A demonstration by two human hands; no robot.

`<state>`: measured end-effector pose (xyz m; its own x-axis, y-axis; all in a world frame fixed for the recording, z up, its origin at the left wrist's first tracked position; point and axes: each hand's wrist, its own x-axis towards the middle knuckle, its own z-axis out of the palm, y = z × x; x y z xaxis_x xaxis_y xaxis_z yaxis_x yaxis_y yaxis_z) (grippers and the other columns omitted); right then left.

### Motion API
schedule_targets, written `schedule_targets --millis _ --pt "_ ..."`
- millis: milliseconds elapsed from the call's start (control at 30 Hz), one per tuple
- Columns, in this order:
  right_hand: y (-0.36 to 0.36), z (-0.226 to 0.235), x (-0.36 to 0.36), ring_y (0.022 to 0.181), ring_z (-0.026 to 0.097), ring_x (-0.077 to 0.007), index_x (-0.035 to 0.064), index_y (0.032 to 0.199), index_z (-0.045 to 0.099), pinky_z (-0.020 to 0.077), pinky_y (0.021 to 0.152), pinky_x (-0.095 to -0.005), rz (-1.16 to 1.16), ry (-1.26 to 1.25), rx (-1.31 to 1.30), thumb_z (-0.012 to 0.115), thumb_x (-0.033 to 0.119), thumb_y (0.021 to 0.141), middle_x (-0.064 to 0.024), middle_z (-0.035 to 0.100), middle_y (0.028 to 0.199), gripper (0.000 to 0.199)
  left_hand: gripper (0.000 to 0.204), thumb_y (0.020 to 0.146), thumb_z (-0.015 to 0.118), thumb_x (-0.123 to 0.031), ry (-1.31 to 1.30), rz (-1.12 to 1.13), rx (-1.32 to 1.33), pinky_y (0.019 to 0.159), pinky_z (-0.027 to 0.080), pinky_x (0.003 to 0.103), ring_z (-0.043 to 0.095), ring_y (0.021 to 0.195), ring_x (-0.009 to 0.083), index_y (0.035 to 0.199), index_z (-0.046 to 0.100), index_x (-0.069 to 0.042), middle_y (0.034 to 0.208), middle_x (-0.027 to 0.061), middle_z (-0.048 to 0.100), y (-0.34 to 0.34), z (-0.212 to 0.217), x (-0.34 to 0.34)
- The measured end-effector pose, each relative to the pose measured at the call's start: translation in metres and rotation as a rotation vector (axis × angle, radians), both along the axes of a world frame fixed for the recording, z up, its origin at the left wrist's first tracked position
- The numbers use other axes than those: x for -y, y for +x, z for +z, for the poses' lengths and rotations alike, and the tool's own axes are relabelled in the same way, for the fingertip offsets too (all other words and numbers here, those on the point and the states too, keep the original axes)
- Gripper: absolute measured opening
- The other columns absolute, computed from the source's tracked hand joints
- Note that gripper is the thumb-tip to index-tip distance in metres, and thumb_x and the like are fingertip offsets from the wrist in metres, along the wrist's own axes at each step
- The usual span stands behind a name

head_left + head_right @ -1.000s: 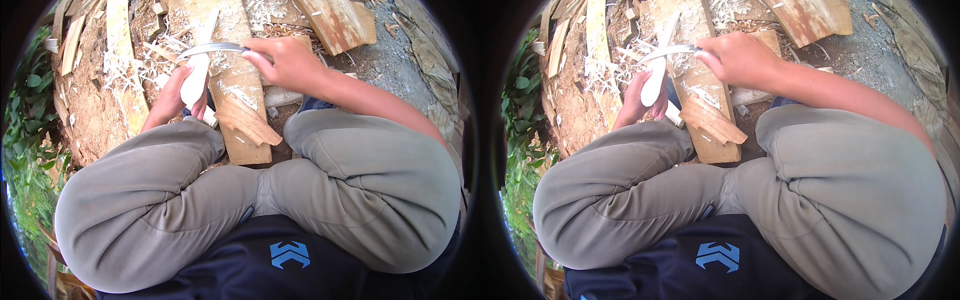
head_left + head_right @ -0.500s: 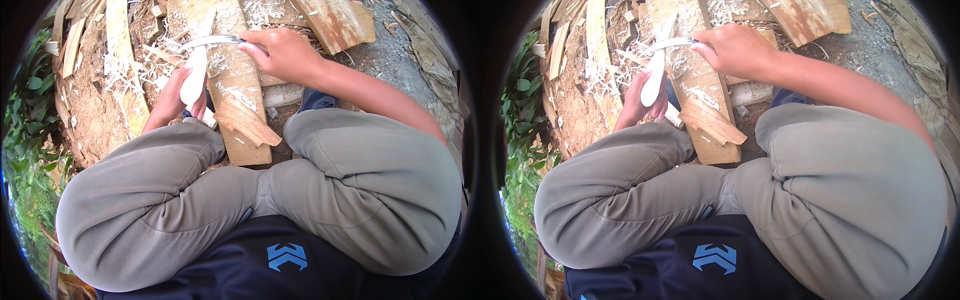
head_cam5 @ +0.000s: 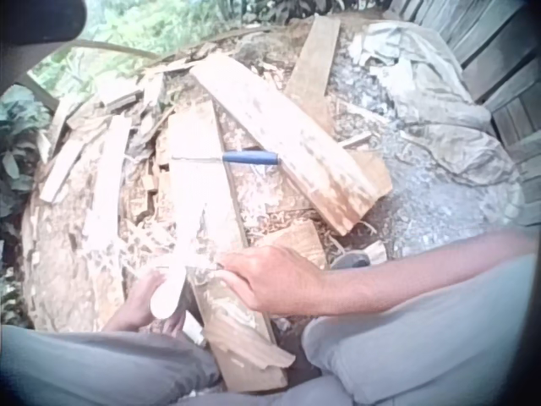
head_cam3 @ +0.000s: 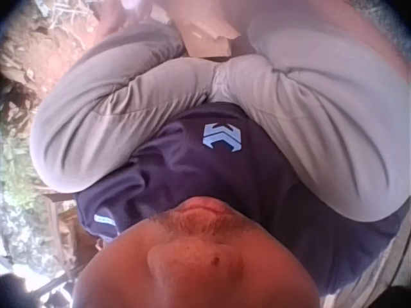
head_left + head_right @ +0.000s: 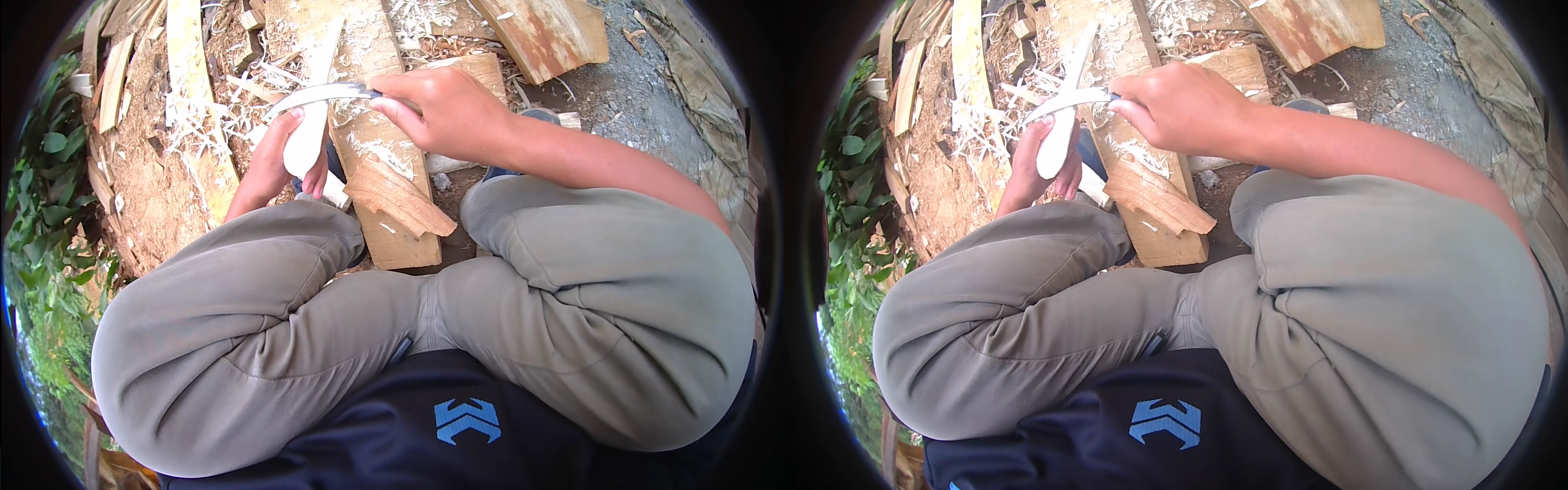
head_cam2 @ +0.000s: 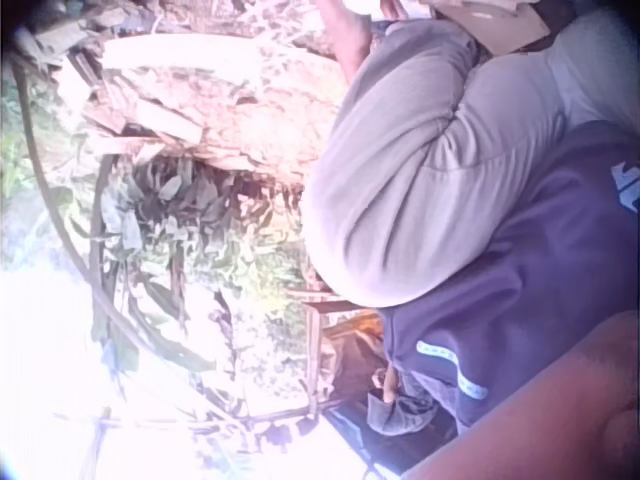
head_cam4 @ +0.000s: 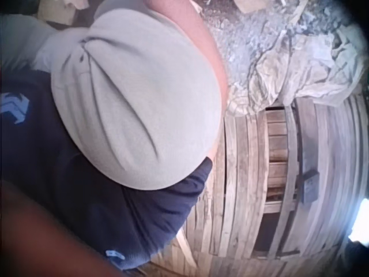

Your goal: The person sits cross-legged on the ground and uses a curved carving knife to shape a piece of light-colored wood. They hold the wood in their left hand and carefully shave off thin curls of wood with the knife in their right hand.

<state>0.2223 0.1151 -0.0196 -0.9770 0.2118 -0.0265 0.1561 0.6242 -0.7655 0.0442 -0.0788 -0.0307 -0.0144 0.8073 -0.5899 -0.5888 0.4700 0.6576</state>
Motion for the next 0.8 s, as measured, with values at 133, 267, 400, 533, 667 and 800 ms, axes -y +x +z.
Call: schedule_targets --millis 133,267,400,533,667,800 --pt "-0.004 -0.011 -0.014 0.073 0.068 -0.0377 0.0084 0.107 0.068 0.0550 0.069 -0.0493 -0.075 0.029 0.057 0.055 0.026 0.097 -0.0195 0.068 0.078 0.024 0.047 0.102 0.030 -0.038 -0.022 0.015 -0.031 0.033 0.042 0.034 0.043 0.031 0.0233 0.077 0.046 0.000 0.044 0.0104 0.040 0.002 0.003 -0.002" --pt "-0.007 -0.007 -0.012 0.076 0.069 -0.0383 0.0095 0.107 0.069 0.0551 0.072 -0.0497 -0.108 0.075 0.057 0.053 0.028 0.098 -0.0198 0.069 0.080 0.026 0.048 0.102 0.026 -0.035 0.016 -0.013 0.020 0.036 0.044 0.035 0.046 0.033 0.0253 0.080 0.048 0.001 0.045 0.0127 0.044 -0.005 -0.001 -0.002" --pt "-0.007 -0.008 -0.001 0.078 0.070 -0.0378 0.0074 0.108 0.069 0.0560 0.074 -0.0489 -0.053 0.014 0.072 0.050 0.028 0.099 -0.0196 0.069 0.079 0.029 0.049 0.103 0.024 -0.034 -0.012 -0.031 0.005 0.039 0.046 0.034 0.048 0.035 0.0255 0.082 0.051 0.002 0.045 0.0130 0.046 0.000 -0.005 0.003" --pt "-0.013 0.003 -0.015 0.068 0.070 -0.0292 0.0006 0.107 0.068 0.0587 0.067 -0.0431 -0.033 0.008 0.181 0.048 0.025 0.101 -0.0182 0.068 0.071 0.033 0.048 0.102 0.027 -0.037 0.005 -0.021 -0.021 0.036 0.044 0.036 0.046 0.033 0.0244 0.079 0.048 0.000 0.044 0.0113 0.043 -0.005 0.002 -0.001" --pt "-0.013 0.001 -0.010 0.061 0.068 -0.0260 0.0034 0.106 0.068 0.0570 0.061 -0.0426 -0.066 -0.081 0.223 0.048 0.025 0.101 -0.0163 0.066 0.068 0.030 0.049 0.101 0.028 -0.038 -0.064 -0.001 -0.072 0.034 0.043 0.035 0.043 0.031 0.0245 0.075 0.045 -0.001 0.043 0.0114 0.041 0.006 0.005 -0.002" --pt "-0.003 -0.005 0.001 0.063 0.068 -0.0293 0.0051 0.104 0.069 0.0556 0.061 -0.0447 -0.024 -0.010 -0.010 0.051 0.024 0.100 -0.0155 0.064 0.066 0.027 0.049 0.101 0.029 -0.040 -0.012 -0.047 -0.079 0.035 0.043 0.037 0.042 0.031 0.0247 0.074 0.044 -0.002 0.042 0.0110 0.039 -0.005 0.006 -0.003"
